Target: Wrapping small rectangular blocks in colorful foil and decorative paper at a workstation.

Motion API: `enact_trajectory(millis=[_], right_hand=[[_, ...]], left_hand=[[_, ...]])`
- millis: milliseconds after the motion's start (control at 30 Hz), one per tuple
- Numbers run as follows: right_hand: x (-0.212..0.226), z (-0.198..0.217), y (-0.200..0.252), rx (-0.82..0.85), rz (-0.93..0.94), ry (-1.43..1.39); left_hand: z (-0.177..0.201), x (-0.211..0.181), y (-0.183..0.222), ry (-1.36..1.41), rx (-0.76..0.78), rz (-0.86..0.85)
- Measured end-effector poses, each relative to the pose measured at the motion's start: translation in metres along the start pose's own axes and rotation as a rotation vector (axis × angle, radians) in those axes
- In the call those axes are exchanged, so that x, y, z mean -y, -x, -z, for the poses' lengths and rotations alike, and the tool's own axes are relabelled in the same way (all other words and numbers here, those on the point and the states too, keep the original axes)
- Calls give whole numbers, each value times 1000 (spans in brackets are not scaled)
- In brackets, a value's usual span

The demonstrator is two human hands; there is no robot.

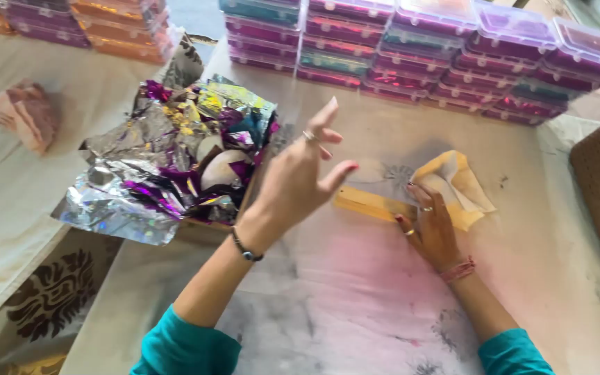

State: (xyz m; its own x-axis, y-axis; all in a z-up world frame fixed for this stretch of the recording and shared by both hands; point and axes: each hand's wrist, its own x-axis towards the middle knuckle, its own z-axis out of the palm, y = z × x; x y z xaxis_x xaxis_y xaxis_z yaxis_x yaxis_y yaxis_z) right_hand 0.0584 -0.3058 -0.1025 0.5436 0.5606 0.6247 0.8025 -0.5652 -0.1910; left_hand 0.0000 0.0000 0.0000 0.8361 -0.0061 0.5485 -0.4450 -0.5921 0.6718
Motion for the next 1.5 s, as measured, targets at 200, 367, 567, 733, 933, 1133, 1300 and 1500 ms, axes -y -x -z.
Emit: enact_trajectory(millis=[200, 367, 567, 733, 933, 1133, 1300, 1500], right_hand=[[4, -5, -21, 19, 106, 210], [46, -8, -118, -108, 91, 137], [76, -73, -232, -39, 39, -132], [71, -141, -287, 123, -73, -136], [61, -178, -295, 334, -391, -363], [112, -144, -292, 166, -177, -258], [121, -130, -308, 148, 17, -140], [125, -116, -309, 184, 17, -220]], left_hand=[[103, 16, -7, -334, -413, 91], [113, 100, 1, -494, -397, 186], [85, 148, -8, -658, 142, 446], [69, 139, -18, -606, 239, 553], [59, 149, -13, -641, 291, 516], [59, 142, -12, -560, 341, 690], [76, 124, -11, -569, 353, 746], [77, 117, -11, -547, 377, 798]])
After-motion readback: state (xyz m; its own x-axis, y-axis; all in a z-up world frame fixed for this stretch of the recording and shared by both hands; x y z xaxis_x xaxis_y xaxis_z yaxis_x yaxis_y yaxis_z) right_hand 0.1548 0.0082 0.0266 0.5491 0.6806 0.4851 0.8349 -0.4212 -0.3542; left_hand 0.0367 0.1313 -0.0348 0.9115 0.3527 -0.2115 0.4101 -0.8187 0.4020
